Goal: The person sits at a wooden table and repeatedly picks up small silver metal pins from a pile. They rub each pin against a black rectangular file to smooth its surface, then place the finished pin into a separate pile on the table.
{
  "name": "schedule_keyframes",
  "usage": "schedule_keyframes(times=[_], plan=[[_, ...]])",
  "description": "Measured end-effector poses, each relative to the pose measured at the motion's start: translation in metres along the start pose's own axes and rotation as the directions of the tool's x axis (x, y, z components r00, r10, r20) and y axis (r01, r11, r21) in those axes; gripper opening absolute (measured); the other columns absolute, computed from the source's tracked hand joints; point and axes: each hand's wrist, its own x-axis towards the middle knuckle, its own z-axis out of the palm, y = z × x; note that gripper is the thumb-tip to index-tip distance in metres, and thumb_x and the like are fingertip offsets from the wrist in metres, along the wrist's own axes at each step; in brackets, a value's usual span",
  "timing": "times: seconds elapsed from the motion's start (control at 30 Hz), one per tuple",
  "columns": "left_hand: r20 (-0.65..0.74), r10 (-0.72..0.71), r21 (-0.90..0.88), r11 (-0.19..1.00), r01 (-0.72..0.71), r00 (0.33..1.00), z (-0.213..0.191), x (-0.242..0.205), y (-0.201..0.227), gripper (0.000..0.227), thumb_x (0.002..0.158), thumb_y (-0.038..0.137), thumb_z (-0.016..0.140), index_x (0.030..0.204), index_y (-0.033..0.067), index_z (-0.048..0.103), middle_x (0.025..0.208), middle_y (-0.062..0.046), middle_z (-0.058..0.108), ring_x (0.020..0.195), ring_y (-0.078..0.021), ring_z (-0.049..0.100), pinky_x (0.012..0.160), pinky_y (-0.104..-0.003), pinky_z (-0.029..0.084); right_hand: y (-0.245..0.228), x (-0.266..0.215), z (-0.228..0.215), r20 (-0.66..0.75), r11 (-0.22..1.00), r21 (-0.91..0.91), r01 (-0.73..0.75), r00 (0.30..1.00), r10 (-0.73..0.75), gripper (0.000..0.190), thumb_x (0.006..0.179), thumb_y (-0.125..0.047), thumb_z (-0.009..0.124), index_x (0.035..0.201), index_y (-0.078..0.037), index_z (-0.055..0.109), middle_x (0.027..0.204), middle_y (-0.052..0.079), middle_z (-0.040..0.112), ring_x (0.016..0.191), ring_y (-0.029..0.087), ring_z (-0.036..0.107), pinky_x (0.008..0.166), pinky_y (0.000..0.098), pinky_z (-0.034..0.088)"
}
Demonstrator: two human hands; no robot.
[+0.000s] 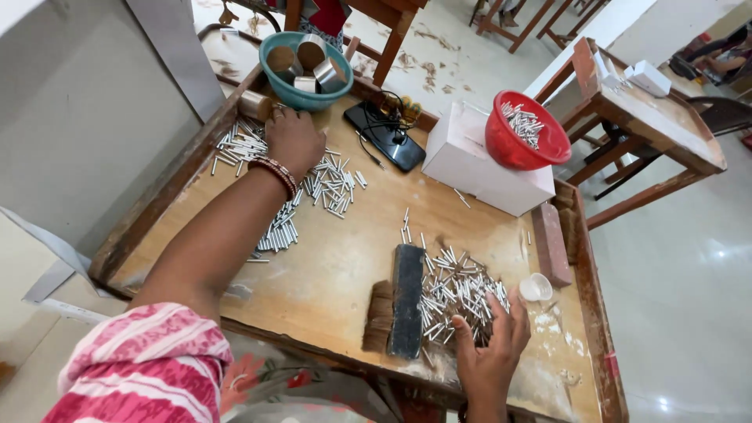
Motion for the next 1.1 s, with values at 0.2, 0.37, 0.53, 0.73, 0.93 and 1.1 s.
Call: schedule_keyframes(times=[0.2, 0.37, 0.53, 0.73, 0.93, 1.1], plan=[[0.182, -0.029, 0.159, 0.987, -0.001, 0.983, -0.029, -0.007, 0.016, 0.050, 0.088, 0.039, 0.060, 0.129, 0.0099, 0.059, 0.131, -0.024, 0.052, 0.125, -0.0411, 0.048, 0.099, -0.063, 0.033, -0.003, 0.001, -0.005, 0.005, 0.997, 0.062, -0.035, 0.999, 0.035, 0.057, 0.085, -0.033, 0.079, 0.131, -0.002, 0.063, 0.153, 0.024, 0.047, 0.143, 0.041, 0.040, 0.116, 0.0489, 0.036], [0.137, 0.055, 0.078, 0.995, -0.066, 0.989, -0.025, -0.040, 0.007, 0.033, 0.090, 0.025, 0.059, 0.120, 0.0164, 0.068, 0.130, -0.019, 0.056, 0.124, -0.0386, 0.054, 0.100, -0.065, 0.034, 0.000, -0.005, -0.005, 0.001, 0.994, 0.106, -0.033, 0.999, 0.033, 0.053, 0.088, -0.032, 0.079, 0.130, -0.004, 0.065, 0.153, 0.023, 0.047, 0.144, 0.040, 0.040, 0.115, 0.0471, 0.040], [0.173, 0.140, 0.028, 0.989, -0.147, 0.975, -0.050, -0.079, 0.006, 0.025, 0.092, 0.026, 0.060, 0.112, 0.0171, 0.070, 0.124, -0.016, 0.058, 0.118, -0.0374, 0.056, 0.099, -0.060, 0.038, 0.010, -0.010, -0.002, -0.010, 0.992, 0.125, -0.018, 1.000, 0.019, 0.051, 0.088, -0.033, 0.080, 0.129, -0.006, 0.066, 0.152, 0.022, 0.048, 0.142, 0.039, 0.042, 0.111, 0.0455, 0.043], [0.181, 0.249, -0.014, 0.968, -0.251, 0.951, -0.066, -0.118, 0.004, 0.022, 0.091, 0.037, 0.066, 0.101, 0.0188, 0.072, 0.111, -0.014, 0.062, 0.112, -0.0367, 0.057, 0.095, -0.055, 0.042, 0.022, -0.017, 0.004, -0.018, 0.998, 0.065, -0.014, 1.000, 0.015, 0.052, 0.088, -0.039, 0.081, 0.129, -0.008, 0.067, 0.152, 0.021, 0.048, 0.145, 0.041, 0.036, 0.116, 0.0508, 0.034], [0.162, 0.337, -0.064, 0.941, -0.331, 0.927, -0.071, -0.140, -0.003, 0.021, 0.094, 0.035, 0.064, 0.100, 0.0165, 0.071, 0.105, -0.013, 0.063, 0.105, -0.0360, 0.060, 0.091, -0.050, 0.046, 0.027, -0.017, 0.010, -0.001, 0.998, -0.041, -0.055, 0.999, 0.055, 0.059, 0.087, -0.055, 0.077, 0.128, -0.013, 0.069, 0.155, 0.020, 0.046, 0.151, 0.042, 0.028, 0.121, 0.0606, 0.012], [0.140, 0.393, -0.124, 0.917, -0.378, 0.909, -0.079, -0.153, 0.000, 0.015, 0.090, 0.030, 0.067, 0.096, 0.0159, 0.071, 0.103, -0.011, 0.063, 0.103, -0.0334, 0.061, 0.090, -0.050, 0.046, 0.028, -0.016, 0.009, 0.019, 0.994, -0.068, -0.089, 0.996, 0.091, 0.058, 0.086, -0.058, 0.076, 0.126, -0.016, 0.069, 0.155, 0.017, 0.046, 0.151, 0.041, 0.027, 0.121, 0.0624, 0.009]])
